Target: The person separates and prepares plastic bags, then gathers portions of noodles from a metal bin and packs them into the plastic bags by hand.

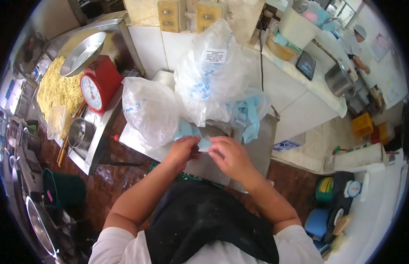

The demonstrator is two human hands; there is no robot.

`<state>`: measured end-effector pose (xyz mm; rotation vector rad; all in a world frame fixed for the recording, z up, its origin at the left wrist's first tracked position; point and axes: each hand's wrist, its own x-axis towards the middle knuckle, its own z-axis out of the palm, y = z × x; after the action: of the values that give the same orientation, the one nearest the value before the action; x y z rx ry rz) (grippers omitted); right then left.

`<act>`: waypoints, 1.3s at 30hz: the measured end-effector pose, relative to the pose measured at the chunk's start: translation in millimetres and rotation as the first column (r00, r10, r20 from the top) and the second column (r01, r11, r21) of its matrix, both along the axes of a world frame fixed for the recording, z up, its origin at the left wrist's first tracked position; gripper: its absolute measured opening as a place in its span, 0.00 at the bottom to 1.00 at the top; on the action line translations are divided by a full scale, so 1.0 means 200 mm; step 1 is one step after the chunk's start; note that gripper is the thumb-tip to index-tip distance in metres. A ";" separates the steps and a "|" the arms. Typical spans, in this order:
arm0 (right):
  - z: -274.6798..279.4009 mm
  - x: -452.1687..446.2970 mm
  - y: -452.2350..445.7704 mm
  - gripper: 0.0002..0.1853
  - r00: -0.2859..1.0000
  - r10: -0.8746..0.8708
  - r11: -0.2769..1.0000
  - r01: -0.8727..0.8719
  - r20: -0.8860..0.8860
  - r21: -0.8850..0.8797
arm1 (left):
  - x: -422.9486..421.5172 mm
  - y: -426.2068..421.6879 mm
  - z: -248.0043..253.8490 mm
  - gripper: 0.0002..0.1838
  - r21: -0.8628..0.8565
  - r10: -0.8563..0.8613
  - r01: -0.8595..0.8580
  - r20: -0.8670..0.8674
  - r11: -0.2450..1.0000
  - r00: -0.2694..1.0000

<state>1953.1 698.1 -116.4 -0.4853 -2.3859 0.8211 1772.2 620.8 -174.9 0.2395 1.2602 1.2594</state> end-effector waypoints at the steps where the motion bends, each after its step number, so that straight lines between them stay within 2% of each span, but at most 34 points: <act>1: 0.00 0.01 0.00 0.07 1.000 0.003 1.000 -0.003 0.000 0.003 | 0.00 0.02 -0.03 0.14 -0.012 0.011 -0.012 -0.019 1.000 1.000; 3: 0.03 0.03 -0.02 0.05 0.998 -0.037 0.992 0.031 -0.047 -0.121 | 0.00 0.07 -0.15 0.15 -0.021 0.038 -0.039 -0.045 0.999 0.998; 4: 0.06 0.04 -0.02 0.05 0.998 -0.017 0.993 0.011 -0.055 -0.117 | 0.00 0.10 -0.23 0.17 -0.030 0.012 -0.013 -0.022 0.999 1.000; 5: 0.09 0.04 -0.02 0.05 0.997 -0.044 0.970 0.027 -0.067 -0.240 | 0.00 0.10 -0.26 0.19 -0.040 -0.006 0.006 -0.004 0.999 1.000; 6: 0.13 0.03 -0.03 0.05 0.995 -0.069 0.932 0.037 -0.076 -0.362 | 0.02 0.09 -0.20 0.20 -0.051 0.001 -0.003 -0.034 0.999 0.999; 7: 0.17 0.00 -0.02 0.05 0.995 -0.038 0.932 0.002 -0.093 -0.362 | 0.05 0.06 -0.14 0.22 -0.065 0.009 -0.013 -0.064 0.998 0.998; 8: 0.22 -0.01 -0.02 0.05 0.994 -0.006 0.916 -0.038 -0.109 -0.400 | 0.04 0.04 -0.12 0.26 -0.037 -0.067 0.064 -0.085 0.997 0.994; 9: 0.27 -0.04 -0.03 0.04 0.992 0.023 0.897 -0.074 -0.122 -0.436 | 0.04 -0.02 -0.22 0.26 -0.038 -0.041 0.038 -0.097 0.999 0.994; 10: 0.31 -0.07 -0.04 0.05 0.988 0.056 0.871 -0.118 -0.143 -0.477 | 0.05 -0.07 -0.41 0.29 0.108 -0.085 0.136 -0.381 0.985 0.921; 11: 0.37 -0.10 -0.04 0.05 0.986 0.072 0.870 -0.137 -0.154 -0.473 | 0.04 -0.09 -0.50 0.34 0.210 -0.081 0.274 -0.638 0.939 0.765; 12: 0.43 -0.15 -0.05 0.05 0.983 0.108 0.840 -0.170 -0.149 -0.516 | 0.00 -0.14 -0.41 0.34 0.210 -0.070 0.267 -0.648 0.941 0.759; 14: 0.52 -0.24 -0.05 0.06 0.978 0.145 0.809 -0.206 -0.153 -0.550 | -0.07 -0.35 0.01 0.36 0.088 -0.212 0.620 -0.894 0.780 0.394; 16: 0.59 -0.35 -0.05 0.07 0.977 0.193 0.787 -0.211 -0.093 -0.580 | -0.19 -0.46 0.34 0.28 0.048 -0.476 0.683 -0.681 0.729 0.556; 18: 0.60 -0.47 -0.05 0.07 0.973 0.196 0.787 -0.230 -0.120 -0.572 | -0.34 -0.55 0.59 0.17 0.148 -0.407 0.600 -0.607 0.786 0.682; 19: 0.60 -0.52 -0.05 0.07 0.970 0.197 0.784 -0.244 -0.144 -0.570 | -0.40 -0.58 0.69 0.08 0.259 -0.216 0.512 -0.687 0.819 0.693; 20: 0.60 -0.57 -0.05 0.07 0.969 0.203 0.787 -0.245 -0.138 -0.566 | -0.44 -0.61 0.73 0.08 0.483 0.027 0.293 -0.553 0.825 0.833; 21: 0.60 -0.61 -0.05 0.07 0.973 0.190 0.787 -0.230 -0.129 -0.573 | -0.50 -0.59 0.74 0.12 0.649 0.276 0.203 -0.557 0.733 0.783; 22: 0.60 -0.64 -0.05 0.08 0.977 0.179 0.787 -0.214 -0.118 -0.579 | -0.54 -0.57 0.76 0.23 0.656 0.444 0.164 -0.653 0.737 0.614; 23: 0.59 -0.65 -0.06 0.08 0.977 0.185 0.790 -0.212 -0.107 -0.575 | -0.54 -0.51 0.82 0.37 0.633 0.472 0.139 -0.689 0.762 0.550; 24: 0.59 -0.67 -0.06 0.07 0.980 0.167 0.806 -0.200 -0.110 -0.558 | -0.55 -0.46 0.86 0.47 0.594 0.500 0.166 -0.773 0.787 0.391; 25: 0.58 -0.69 -0.06 0.07 0.982 0.147 0.821 -0.186 -0.115 -0.540 | -0.58 -0.40 0.85 0.47 0.601 0.508 0.158 -0.766 0.783 0.394; 27: 0.54 -0.72 -0.06 0.07 0.985 0.122 0.843 -0.169 -0.125 -0.511 | -0.65 -0.28 0.78 0.53 0.468 0.377 0.306 -0.872 0.829 0.313; 28: 0.53 -0.72 -0.06 0.06 0.985 0.093 0.862 -0.153 -0.145 -0.484 | -0.68 -0.24 0.75 0.53 0.474 0.380 0.304 -0.868 0.826 0.321; 29: 0.53 -0.73 -0.06 0.06 0.986 0.087 0.865 -0.144 -0.139 -0.481 | -0.70 -0.20 0.74 0.48 0.482 0.301 0.310 -0.822 0.819 0.483; 30: 0.52 -0.73 -0.07 0.07 0.990 0.033 0.919 -0.085 -0.139 -0.384 | -0.72 -0.17 0.73 0.44 0.491 0.208 0.318 -0.750 0.811 0.628; 31: 0.52 -0.73 -0.07 0.07 0.989 -0.022 0.959 -0.020 -0.144 -0.283 | -0.72 -0.16 0.73 0.44 0.495 0.202 0.326 -0.747 0.806 0.634; 33: 0.50 -0.74 -0.07 0.08 0.983 -0.051 0.973 0.010 -0.174 -0.229 | -0.74 -0.15 0.73 0.35 0.440 0.105 0.312 -0.701 0.842 0.705; 34: 0.49 -0.74 -0.06 0.09 0.977 -0.062 0.984 0.025 -0.206 -0.178 | -0.75 -0.13 0.71 0.31 0.486 0.129 0.329 -0.695 0.810 0.707; 39: 0.40 -0.74 -0.01 0.13 0.944 -0.159 0.960 0.079 -0.288 -0.269 | -0.78 -0.14 0.72 0.31 0.482 0.089 0.307 -0.637 0.821 0.765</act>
<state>1805.1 695.8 -35.8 -0.5536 -1.9564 1.0692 1616.6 593.2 -31.7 1.2647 1.3638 1.4778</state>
